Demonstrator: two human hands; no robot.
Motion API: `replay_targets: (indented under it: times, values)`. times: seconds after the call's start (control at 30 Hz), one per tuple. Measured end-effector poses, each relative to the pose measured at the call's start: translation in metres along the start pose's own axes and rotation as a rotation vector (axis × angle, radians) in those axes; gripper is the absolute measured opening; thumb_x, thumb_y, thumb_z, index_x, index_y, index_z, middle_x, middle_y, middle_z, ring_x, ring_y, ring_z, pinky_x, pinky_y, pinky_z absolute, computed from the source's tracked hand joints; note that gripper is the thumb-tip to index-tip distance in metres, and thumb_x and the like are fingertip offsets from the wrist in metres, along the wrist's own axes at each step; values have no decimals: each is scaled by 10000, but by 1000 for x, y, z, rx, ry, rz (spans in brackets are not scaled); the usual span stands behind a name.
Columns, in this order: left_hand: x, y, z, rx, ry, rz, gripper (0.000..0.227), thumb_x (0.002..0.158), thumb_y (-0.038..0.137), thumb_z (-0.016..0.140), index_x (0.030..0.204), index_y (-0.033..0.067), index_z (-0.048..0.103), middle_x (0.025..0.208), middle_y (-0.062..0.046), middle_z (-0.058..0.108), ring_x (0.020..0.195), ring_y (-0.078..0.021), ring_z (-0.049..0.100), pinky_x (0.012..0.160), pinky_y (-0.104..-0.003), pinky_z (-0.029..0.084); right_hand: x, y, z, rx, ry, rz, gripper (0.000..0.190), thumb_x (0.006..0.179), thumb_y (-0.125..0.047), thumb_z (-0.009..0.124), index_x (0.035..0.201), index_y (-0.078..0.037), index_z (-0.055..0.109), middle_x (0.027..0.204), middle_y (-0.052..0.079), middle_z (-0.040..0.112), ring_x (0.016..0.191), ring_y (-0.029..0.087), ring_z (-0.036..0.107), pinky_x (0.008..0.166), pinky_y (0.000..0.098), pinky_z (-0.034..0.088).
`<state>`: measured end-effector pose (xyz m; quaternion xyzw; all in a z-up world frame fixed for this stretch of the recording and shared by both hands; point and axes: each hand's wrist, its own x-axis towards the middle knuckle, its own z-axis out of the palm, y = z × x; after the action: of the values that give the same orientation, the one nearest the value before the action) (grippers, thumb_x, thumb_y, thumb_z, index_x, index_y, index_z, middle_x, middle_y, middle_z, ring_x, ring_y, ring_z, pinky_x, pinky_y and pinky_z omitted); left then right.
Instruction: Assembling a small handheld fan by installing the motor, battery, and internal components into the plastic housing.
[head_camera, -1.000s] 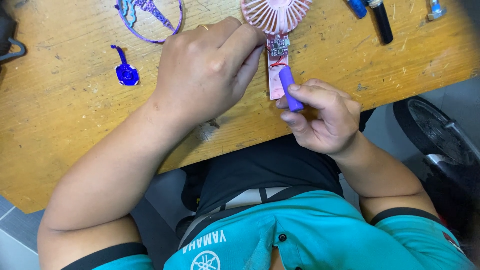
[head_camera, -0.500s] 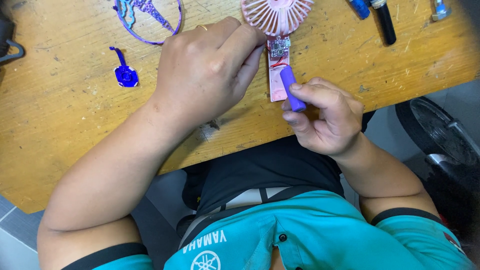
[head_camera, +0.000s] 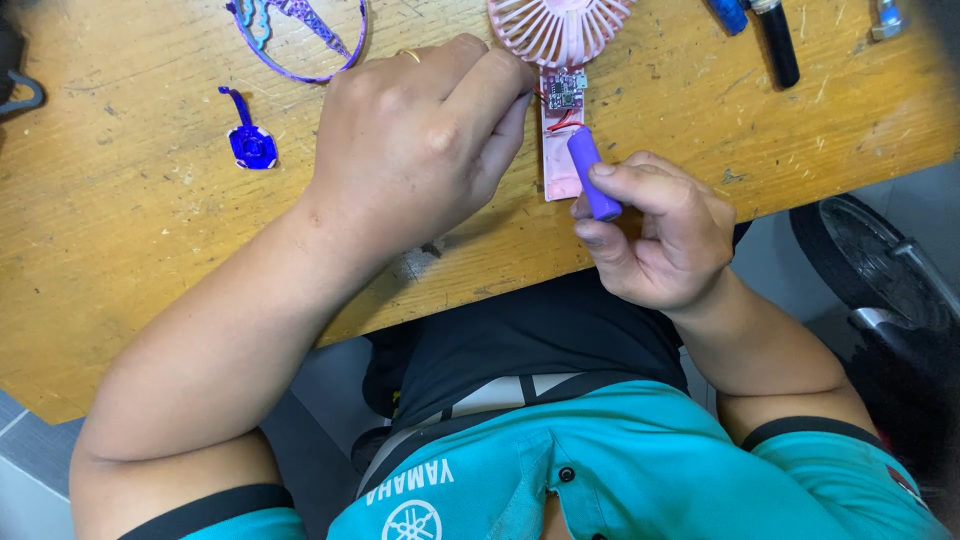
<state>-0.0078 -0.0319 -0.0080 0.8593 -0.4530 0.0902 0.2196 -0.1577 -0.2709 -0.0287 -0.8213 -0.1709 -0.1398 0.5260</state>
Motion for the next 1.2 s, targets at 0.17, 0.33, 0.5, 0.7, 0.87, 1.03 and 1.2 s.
replay_targets:
  times: [0.17,0.33,0.5,0.7,0.87,1.03,1.2]
  values:
    - [-1,0,0,-11,3,1,136,1227,205,754,1125,165,675,931,-27,669,756,-306,720,544,-476,461,0,0,-2,-7,-18,-3,316,1187,-111,728,1374,108,599,997,259,762,831,344,775,770,427,642]
    - [-1,0,0,-4,0,-1,130,1221,208,752,1126,169,672,927,-19,669,754,-296,722,535,-473,457,1,-1,-2,-13,-22,-11,312,1184,-103,731,1367,113,600,998,261,764,837,354,785,775,432,647]
    - [0,4,-5,-22,30,24,145,1198,163,746,1078,147,666,901,-35,661,722,-308,691,552,-474,458,2,-5,-1,-66,-1,-48,276,1197,-122,693,1338,104,620,928,259,754,760,360,734,725,442,611]
    - [0,23,-16,-91,49,25,168,1247,252,767,1115,155,726,894,-33,652,670,-293,659,535,-456,435,-18,-4,-1,-69,236,-39,244,1190,-173,596,1259,61,603,792,237,658,655,339,672,705,445,534]
    - [13,45,-45,-787,-113,-313,228,1146,146,710,1330,121,577,997,8,764,783,-200,672,752,-367,519,-7,-6,-5,-10,422,-53,228,1193,-201,579,1271,14,581,887,228,631,724,346,670,749,443,529]
    - [10,45,-36,-1501,-265,-607,510,1182,246,635,1630,121,424,994,-107,720,1018,-176,810,755,-285,730,3,-9,-4,71,470,-91,196,1181,-184,590,1247,1,598,852,212,648,712,332,702,719,414,557]
    - [8,45,-34,-1491,-295,-574,453,1172,348,570,1536,78,574,1060,-147,827,759,-172,789,637,-259,676,-5,-20,3,213,485,99,265,1202,-248,615,1319,-11,595,867,242,642,773,341,700,736,417,627]
